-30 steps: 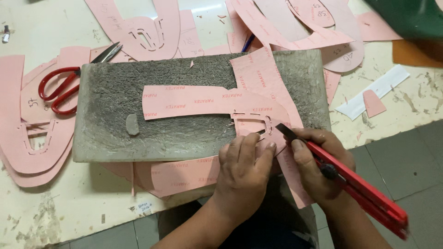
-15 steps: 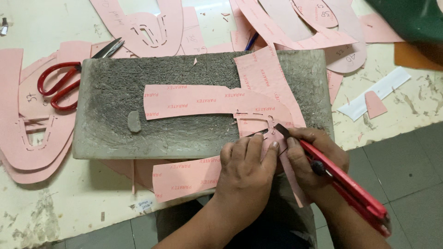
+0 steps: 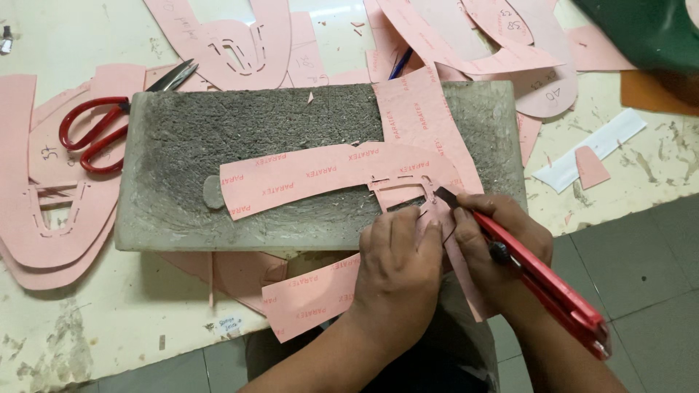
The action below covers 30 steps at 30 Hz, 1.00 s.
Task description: The person uses a utility knife to cut a pink sheet of material on a grey cutting block. They hold the material with their left hand and guide the knife with their right hand, making precise cuts along marked lines. The person occasionally lifts and repositions the material to access different sections.
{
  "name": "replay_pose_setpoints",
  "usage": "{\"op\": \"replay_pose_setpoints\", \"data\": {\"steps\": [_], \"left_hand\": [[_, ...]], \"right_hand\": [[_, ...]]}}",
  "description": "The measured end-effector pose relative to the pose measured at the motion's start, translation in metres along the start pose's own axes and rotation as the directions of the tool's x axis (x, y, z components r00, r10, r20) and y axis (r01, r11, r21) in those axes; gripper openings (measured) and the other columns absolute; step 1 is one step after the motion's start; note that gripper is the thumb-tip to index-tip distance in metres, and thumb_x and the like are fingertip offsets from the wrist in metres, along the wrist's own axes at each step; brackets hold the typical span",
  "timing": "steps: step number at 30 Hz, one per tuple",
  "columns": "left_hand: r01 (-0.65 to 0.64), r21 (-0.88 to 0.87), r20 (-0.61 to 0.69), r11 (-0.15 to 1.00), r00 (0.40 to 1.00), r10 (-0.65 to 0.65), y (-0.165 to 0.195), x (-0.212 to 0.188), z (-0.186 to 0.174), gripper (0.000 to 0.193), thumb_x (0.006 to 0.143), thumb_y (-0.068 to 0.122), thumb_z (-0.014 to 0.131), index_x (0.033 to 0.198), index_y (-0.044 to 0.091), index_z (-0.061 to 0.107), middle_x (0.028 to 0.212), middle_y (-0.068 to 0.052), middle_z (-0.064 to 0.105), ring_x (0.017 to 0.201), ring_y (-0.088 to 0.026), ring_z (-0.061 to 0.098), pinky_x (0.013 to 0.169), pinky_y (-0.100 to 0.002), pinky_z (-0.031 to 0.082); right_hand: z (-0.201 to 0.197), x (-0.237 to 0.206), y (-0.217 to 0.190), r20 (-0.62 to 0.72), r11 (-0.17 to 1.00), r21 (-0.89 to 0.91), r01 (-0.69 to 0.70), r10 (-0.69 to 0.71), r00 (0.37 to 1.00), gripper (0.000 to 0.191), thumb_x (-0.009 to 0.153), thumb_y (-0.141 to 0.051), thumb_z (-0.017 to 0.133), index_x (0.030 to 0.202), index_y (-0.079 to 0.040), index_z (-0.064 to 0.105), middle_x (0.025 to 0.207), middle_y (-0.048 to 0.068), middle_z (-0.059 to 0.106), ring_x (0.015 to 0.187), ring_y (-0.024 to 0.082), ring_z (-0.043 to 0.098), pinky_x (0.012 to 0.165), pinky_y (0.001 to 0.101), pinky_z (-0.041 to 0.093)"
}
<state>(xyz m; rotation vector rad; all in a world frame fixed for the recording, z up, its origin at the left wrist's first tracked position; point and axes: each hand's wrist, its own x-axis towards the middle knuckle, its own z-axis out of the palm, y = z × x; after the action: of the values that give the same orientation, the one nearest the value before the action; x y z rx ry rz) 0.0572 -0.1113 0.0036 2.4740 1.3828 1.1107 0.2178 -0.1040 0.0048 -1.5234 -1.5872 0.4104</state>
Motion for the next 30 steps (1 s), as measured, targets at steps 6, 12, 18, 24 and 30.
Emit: {"op": "replay_pose_setpoints", "data": {"steps": [6,12,18,24,30], "left_hand": [[-0.007,0.01,0.007,1.0,1.0,0.007,-0.001,-0.001,0.002,0.036,0.089,0.006,0.06,0.122,-0.006,0.068,0.126,-0.024,0.057,0.116,-0.039,0.052,0.1,-0.048,0.043],[0.013,-0.006,0.018,1.0,1.0,-0.013,0.002,-0.002,0.004,0.037,0.09,0.005,0.059,0.124,-0.006,0.067,0.128,-0.024,0.056,0.117,-0.039,0.051,0.101,-0.048,0.043],[0.056,0.028,0.071,0.998,0.996,-0.058,0.004,-0.005,-0.005,0.05,0.083,0.014,0.067,0.13,-0.002,0.063,0.131,-0.023,0.052,0.124,-0.04,0.048,0.104,-0.052,0.04],[0.123,0.112,0.158,0.986,0.977,-0.14,0.004,-0.021,-0.035,0.064,0.074,0.019,0.075,0.136,0.016,0.06,0.134,-0.023,0.045,0.12,-0.042,0.044,0.097,-0.053,0.039],[0.128,-0.162,0.369,0.978,0.928,-0.061,-0.002,-0.011,-0.038,0.062,0.08,0.017,0.072,0.14,0.004,0.059,0.144,-0.017,0.051,0.096,-0.032,0.055,0.083,-0.045,0.047]], "right_hand": [[0.003,-0.004,0.002,-0.035,0.999,0.029,0.033,-0.032,0.999,0.014,0.098,-0.009,0.069,0.11,-0.001,0.068,0.099,0.012,0.074,0.085,0.015,0.073,0.076,0.0268,0.059],[0.006,-0.008,-0.005,-0.065,0.995,-0.099,0.011,-0.017,0.998,0.018,0.093,-0.009,0.071,0.108,0.0,0.069,0.091,0.012,0.072,0.076,0.015,0.07,0.071,0.0291,0.056],[0.001,-0.003,-0.003,-0.005,0.984,0.091,-0.151,0.152,0.988,0.02,0.096,-0.011,0.067,0.111,0.002,0.068,0.09,0.01,0.075,0.08,0.012,0.069,0.073,0.0275,0.058],[-0.002,0.001,0.003,0.116,0.889,0.318,-0.33,0.309,0.944,0.022,0.098,-0.009,0.063,0.116,0.003,0.064,0.098,0.011,0.076,0.085,0.012,0.072,0.075,0.027,0.061],[-0.006,0.011,0.007,0.156,0.905,0.317,-0.285,0.247,0.957,0.021,0.099,-0.01,0.064,0.116,0.002,0.065,0.099,0.012,0.076,0.087,0.013,0.074,0.076,0.0273,0.062]]}}
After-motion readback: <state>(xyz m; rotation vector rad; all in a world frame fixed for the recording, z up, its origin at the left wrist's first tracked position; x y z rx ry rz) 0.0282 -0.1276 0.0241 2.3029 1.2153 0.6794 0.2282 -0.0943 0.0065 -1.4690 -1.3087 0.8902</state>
